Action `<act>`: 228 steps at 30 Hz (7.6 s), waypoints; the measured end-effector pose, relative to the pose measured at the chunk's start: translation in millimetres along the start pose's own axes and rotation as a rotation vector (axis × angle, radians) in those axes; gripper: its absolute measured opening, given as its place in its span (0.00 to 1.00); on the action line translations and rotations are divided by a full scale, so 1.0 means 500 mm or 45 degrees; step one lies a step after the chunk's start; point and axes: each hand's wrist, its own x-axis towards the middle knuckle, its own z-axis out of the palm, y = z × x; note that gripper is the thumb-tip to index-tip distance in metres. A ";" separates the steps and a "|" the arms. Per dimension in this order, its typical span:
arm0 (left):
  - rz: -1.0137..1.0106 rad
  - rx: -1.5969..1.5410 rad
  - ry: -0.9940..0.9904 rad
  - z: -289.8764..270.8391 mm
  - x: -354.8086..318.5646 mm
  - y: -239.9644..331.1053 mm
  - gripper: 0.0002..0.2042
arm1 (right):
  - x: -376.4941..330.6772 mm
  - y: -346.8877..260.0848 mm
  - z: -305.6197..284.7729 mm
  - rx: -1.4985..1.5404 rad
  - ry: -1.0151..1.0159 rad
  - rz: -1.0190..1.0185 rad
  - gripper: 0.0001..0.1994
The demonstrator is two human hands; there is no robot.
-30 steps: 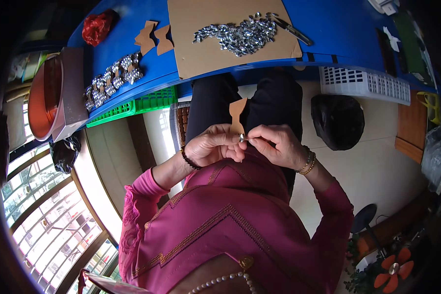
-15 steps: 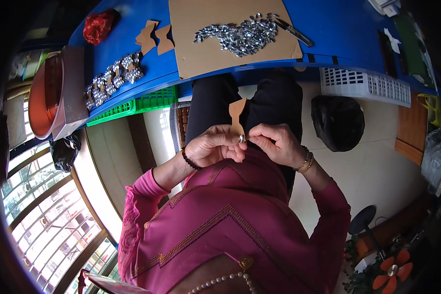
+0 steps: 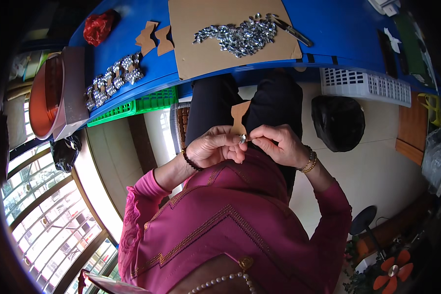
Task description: Manually attaching small silver decorative beads to a brown component using thread.
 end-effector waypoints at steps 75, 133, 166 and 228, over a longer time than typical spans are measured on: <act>1.718 1.840 1.064 -0.084 -0.037 0.092 0.14 | -0.260 0.246 -0.080 1.353 1.461 0.280 0.07; 1.471 1.733 0.681 -0.041 0.012 0.018 0.09 | 0.111 0.040 0.062 0.012 0.484 0.312 0.06; 0.722 0.287 0.426 -0.174 -0.094 0.125 0.05 | -1.018 0.417 -0.307 0.708 2.324 1.098 0.16; 1.692 2.094 0.002 -0.056 -0.019 -0.004 0.16 | 0.053 -0.025 0.023 -0.644 -0.171 -0.316 0.06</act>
